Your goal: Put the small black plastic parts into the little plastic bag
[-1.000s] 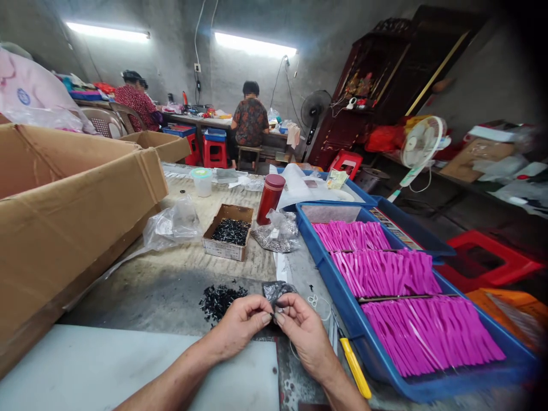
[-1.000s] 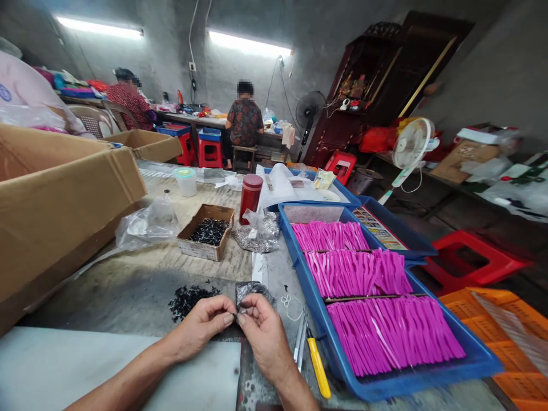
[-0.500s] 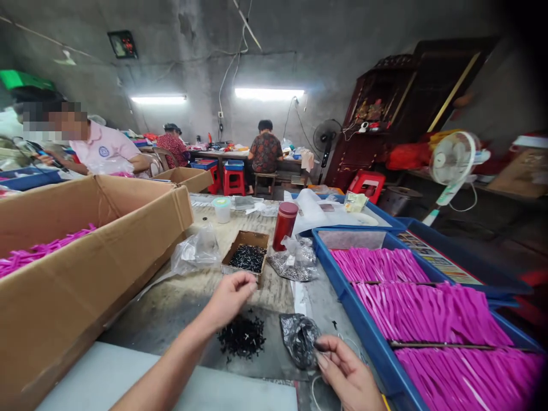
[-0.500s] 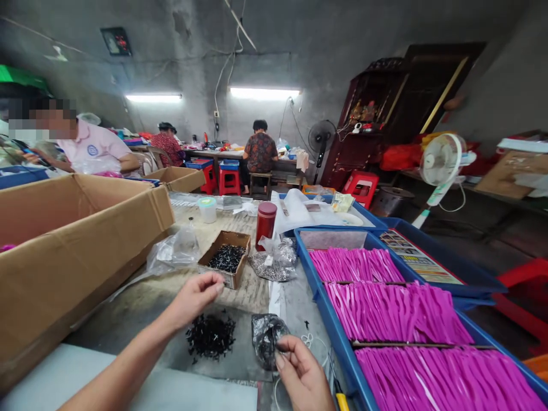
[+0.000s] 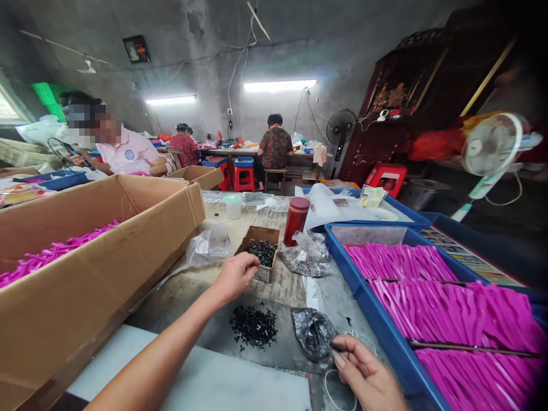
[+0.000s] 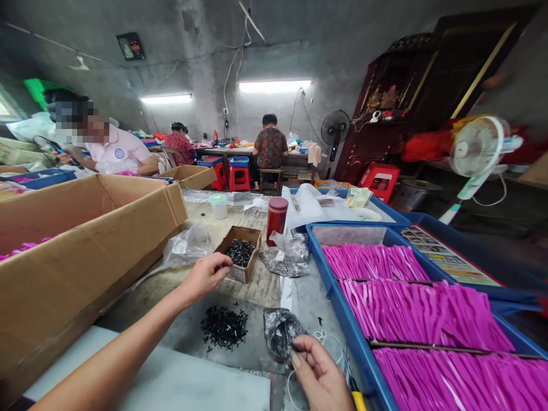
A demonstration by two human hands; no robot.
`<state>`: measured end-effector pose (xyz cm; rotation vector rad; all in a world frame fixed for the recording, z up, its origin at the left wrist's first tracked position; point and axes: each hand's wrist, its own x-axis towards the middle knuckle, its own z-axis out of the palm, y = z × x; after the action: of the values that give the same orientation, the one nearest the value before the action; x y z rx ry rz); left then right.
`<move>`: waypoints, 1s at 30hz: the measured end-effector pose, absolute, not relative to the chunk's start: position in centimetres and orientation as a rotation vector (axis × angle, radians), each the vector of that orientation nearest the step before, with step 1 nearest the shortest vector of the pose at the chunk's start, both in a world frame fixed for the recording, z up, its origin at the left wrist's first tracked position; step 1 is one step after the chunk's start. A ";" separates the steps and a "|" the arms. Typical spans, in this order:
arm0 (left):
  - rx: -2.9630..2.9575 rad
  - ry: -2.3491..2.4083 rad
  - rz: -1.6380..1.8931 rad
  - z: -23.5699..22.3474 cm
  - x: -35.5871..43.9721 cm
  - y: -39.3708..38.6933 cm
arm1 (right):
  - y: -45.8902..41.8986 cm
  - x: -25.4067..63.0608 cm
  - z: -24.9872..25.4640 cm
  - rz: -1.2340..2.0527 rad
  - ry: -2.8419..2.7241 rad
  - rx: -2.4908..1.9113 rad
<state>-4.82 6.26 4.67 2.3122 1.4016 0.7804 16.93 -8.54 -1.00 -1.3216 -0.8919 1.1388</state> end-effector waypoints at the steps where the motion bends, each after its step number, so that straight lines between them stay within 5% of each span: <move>1: 2.354 1.359 0.724 4.4 -5.2 5.6 | -8.5 17.0 -1.2 1.137 -0.901 -1.322; 10: 2.475 1.292 0.137 1.3 -5.2 4.2 | -8.6 15.3 -1.4 1.034 -0.897 -1.343; 30: 2.534 1.369 0.039 0.4 -3.5 3.9 | -9.0 15.9 -0.8 1.130 -0.924 -1.381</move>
<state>-3.49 3.93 0.43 2.5343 1.3694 0.0391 15.89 -9.02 -0.80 -1.3809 -0.9237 1.1305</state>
